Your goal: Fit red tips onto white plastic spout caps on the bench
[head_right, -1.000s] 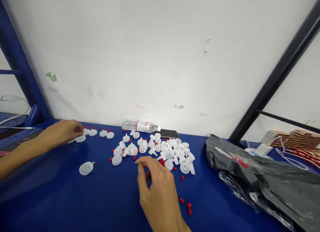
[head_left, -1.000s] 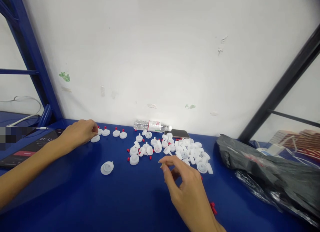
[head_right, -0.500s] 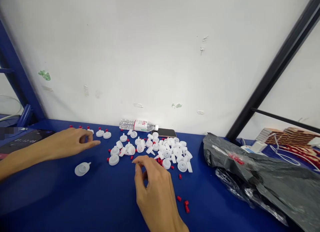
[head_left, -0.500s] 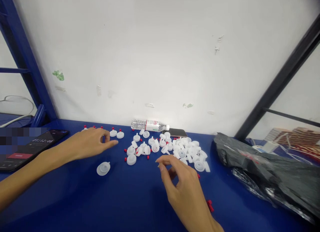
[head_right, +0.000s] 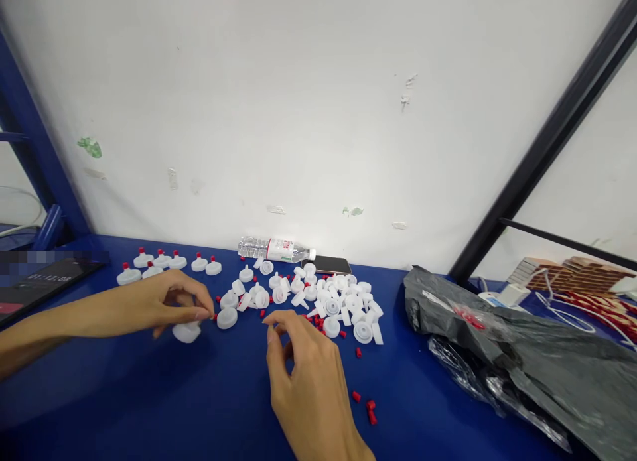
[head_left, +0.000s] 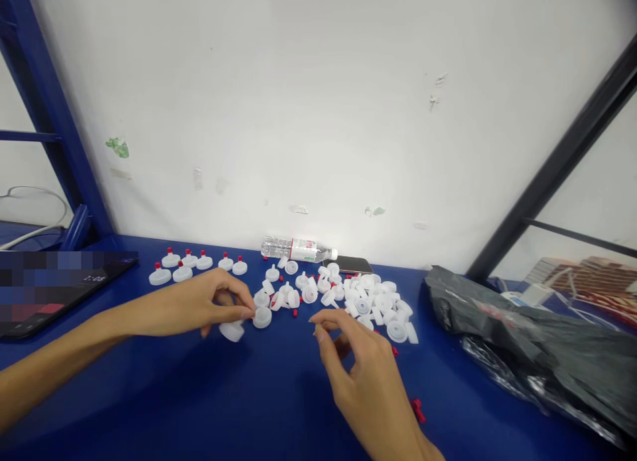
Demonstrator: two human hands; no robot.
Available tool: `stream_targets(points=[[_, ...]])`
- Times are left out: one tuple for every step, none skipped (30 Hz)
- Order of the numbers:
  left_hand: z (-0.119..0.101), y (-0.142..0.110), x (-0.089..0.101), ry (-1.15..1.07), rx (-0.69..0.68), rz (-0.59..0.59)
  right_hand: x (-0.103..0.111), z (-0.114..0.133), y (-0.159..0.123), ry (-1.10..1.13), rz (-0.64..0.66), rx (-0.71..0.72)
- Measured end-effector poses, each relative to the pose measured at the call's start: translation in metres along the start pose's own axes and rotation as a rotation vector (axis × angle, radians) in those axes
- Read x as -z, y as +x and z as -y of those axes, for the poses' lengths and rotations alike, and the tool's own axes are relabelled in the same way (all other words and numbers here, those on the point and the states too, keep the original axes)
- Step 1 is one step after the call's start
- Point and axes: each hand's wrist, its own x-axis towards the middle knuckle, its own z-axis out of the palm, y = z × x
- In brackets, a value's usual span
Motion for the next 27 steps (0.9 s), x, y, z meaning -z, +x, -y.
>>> stream_targets(points=[[-0.002, 0.001, -0.006, -0.089, -0.044, 0.011, -0.001, 0.001, 0.0, 0.02, 0.018, -0.014], [-0.004, 0.002, -0.014, -0.168, -0.081, 0.019, -0.001, 0.002, -0.001, 0.037, 0.041, -0.03], [-0.004, 0.002, -0.023, -0.233, -0.112, 0.021, -0.002, 0.002, -0.002, 0.045, 0.065, -0.048], [-0.005, 0.003, -0.032, -0.281, -0.134, 0.019, -0.003, 0.003, -0.002, 0.042, 0.093, -0.065], [-0.005, 0.004, -0.042, -0.316, -0.148, 0.011, -0.004, 0.005, -0.003, 0.028, 0.118, -0.078], [-0.006, 0.004, -0.052, -0.346, -0.155, 0.002, -0.004, 0.006, -0.003, 0.006, 0.143, -0.085], [-0.007, 0.003, -0.06, -0.373, -0.16, -0.004, -0.005, 0.007, -0.004, -0.015, 0.175, -0.085], [-0.008, 0.003, -0.067, -0.398, -0.165, -0.006, -0.005, 0.007, -0.004, -0.032, 0.213, -0.078], [-0.01, 0.002, -0.072, -0.418, -0.165, 0.001, -0.005, 0.008, -0.003, -0.043, 0.251, -0.069], [-0.011, 0.002, -0.075, -0.425, -0.162, 0.007, -0.005, 0.008, -0.003, -0.056, 0.283, -0.056], [-0.013, 0.001, -0.075, -0.408, -0.156, -0.004, -0.005, 0.008, -0.003, -0.074, 0.298, -0.046], [-0.014, 0.002, -0.073, -0.356, -0.151, -0.047, -0.004, 0.007, -0.002, -0.097, 0.3, -0.038], [-0.014, 0.002, -0.069, -0.273, -0.15, -0.121, -0.004, 0.006, -0.002, -0.126, 0.289, -0.038], [-0.013, 0.003, -0.063, -0.168, -0.151, -0.216, -0.004, 0.005, -0.002, -0.156, 0.276, -0.038], [-0.012, 0.005, -0.057, -0.05, -0.149, -0.308, -0.005, 0.003, -0.002, -0.184, 0.265, -0.036], [-0.009, 0.007, -0.05, 0.061, -0.139, -0.378, -0.005, 0.002, -0.002, -0.206, 0.258, -0.032], [-0.005, 0.008, -0.043, 0.151, -0.119, -0.414, -0.005, 0.0, -0.002, -0.222, 0.257, -0.026], [-0.001, 0.01, -0.037, 0.214, -0.087, -0.423, -0.006, -0.001, -0.003, -0.231, 0.26, -0.021], [0.003, 0.012, -0.032, 0.256, -0.05, -0.417, -0.006, -0.002, -0.003, -0.236, 0.262, -0.018], [0.008, 0.013, -0.029, 0.284, -0.015, -0.404, -0.006, -0.002, -0.003, -0.238, 0.266, -0.017], [0.012, 0.014, -0.027, 0.3, 0.012, -0.39, -0.006, -0.002, -0.003, -0.239, 0.27, -0.018], [0.015, 0.015, -0.027, 0.308, 0.032, -0.372, -0.006, -0.002, -0.003, -0.24, 0.272, -0.02], [0.019, 0.016, -0.027, 0.313, 0.046, -0.349, -0.005, -0.002, -0.002, -0.243, 0.271, -0.021], [0.021, 0.017, -0.029, 0.315, 0.055, -0.322, -0.005, -0.002, -0.002, -0.248, 0.269, -0.02], [0.023, 0.018, -0.03, 0.314, 0.059, -0.297, -0.005, -0.001, -0.001, -0.255, 0.267, -0.018], [0.025, 0.019, -0.031, 0.314, 0.061, -0.275, -0.005, -0.001, -0.001, -0.263, 0.267, -0.017], [0.026, 0.019, -0.032, 0.315, 0.061, -0.262, -0.004, -0.001, 0.0, -0.271, 0.27, -0.016]])
